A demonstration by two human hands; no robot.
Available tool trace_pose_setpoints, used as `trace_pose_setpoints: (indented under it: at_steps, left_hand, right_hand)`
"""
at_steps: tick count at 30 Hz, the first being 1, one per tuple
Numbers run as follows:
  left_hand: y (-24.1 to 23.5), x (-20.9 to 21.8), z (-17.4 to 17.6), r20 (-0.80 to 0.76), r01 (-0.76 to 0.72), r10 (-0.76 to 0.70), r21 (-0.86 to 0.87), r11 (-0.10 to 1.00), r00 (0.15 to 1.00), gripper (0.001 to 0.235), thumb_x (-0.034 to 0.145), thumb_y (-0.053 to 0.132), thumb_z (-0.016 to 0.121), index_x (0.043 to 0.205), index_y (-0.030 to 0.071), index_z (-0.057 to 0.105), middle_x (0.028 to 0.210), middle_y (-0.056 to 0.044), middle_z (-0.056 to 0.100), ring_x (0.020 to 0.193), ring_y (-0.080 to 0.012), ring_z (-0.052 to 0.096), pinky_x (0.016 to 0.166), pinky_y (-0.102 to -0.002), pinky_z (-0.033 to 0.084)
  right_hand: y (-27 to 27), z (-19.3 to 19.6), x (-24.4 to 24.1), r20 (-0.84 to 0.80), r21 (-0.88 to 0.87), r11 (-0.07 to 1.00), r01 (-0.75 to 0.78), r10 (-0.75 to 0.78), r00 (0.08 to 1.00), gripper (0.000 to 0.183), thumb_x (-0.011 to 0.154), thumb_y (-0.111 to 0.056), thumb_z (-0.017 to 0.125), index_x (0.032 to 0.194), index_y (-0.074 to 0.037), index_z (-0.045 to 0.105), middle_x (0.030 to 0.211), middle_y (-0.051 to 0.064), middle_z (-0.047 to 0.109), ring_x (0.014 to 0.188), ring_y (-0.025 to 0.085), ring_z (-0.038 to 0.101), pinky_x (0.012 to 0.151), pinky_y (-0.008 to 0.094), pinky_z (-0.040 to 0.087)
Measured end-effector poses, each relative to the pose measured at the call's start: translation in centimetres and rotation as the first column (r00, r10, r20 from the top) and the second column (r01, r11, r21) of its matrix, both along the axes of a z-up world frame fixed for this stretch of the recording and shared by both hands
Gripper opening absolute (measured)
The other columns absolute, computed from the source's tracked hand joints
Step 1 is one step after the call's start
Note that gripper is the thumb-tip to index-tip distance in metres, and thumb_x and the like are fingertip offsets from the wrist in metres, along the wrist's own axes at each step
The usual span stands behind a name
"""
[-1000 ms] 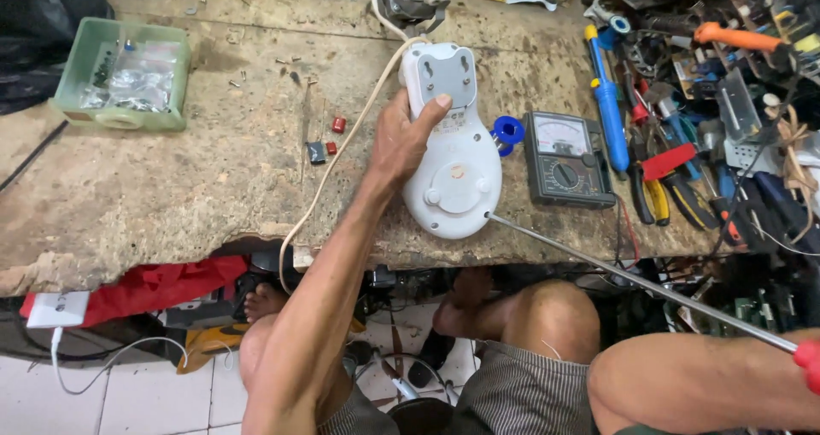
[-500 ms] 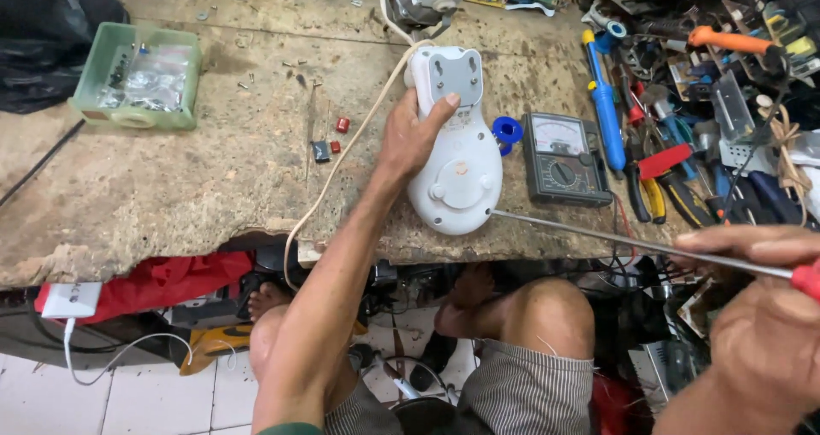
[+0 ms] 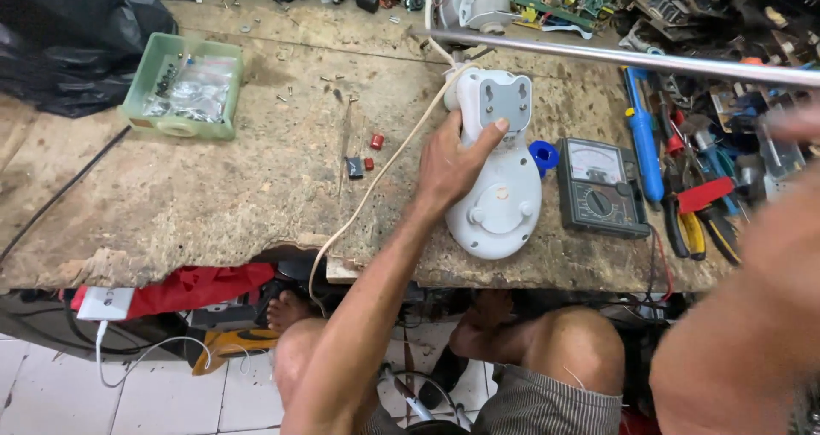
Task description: The person uses a screwdriver to repeatedly tighten and loosen screws on the base of a white handheld appliance. The person holds the device steady with one hand while manipulating the screwdriver with the other, working on multiple screw holes on the bottom casing.
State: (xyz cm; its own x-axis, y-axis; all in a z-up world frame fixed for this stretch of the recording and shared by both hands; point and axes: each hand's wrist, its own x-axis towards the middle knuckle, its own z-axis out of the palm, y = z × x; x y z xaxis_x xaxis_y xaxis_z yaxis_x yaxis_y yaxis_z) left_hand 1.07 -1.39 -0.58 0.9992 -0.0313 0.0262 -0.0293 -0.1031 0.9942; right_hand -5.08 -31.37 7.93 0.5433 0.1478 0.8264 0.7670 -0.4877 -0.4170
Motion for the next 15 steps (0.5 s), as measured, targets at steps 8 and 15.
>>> trace_pose_setpoints:
  at_steps: [8,15]
  left_hand:
    - [-0.7,0.8,-2.2,0.202,-0.182,0.134,0.247,0.952,0.970,0.043,0.090,0.048,0.054,0.110,0.010,0.058,0.087,-0.010,0.072,0.070,-0.0289,0.066,0.060,-0.048,0.050]
    - [-0.7,-0.4,-0.9,0.254,-0.263,0.203,0.234,0.936,0.946,0.041,0.088,0.042,0.058,0.103,0.006,0.047,0.075,-0.013,0.065,0.057,-0.0306,0.059,0.049,-0.046,0.042]
  right_hand:
    - [24.2,3.0,5.2,-0.182,0.213,0.892,-0.398,0.436,0.881,0.018,0.114,-0.018,0.051,0.113,-0.002,0.056,0.111,0.019,0.069,0.096,0.026,0.072,0.084,0.033,0.067]
    - [25.1,0.9,6.9,-0.170,0.197,0.922,-0.334,0.368,0.914,0.026,0.112,-0.018,0.053,0.104,0.004,0.065,0.098,0.014,0.070,0.080,0.021,0.071,0.073,0.031,0.064]
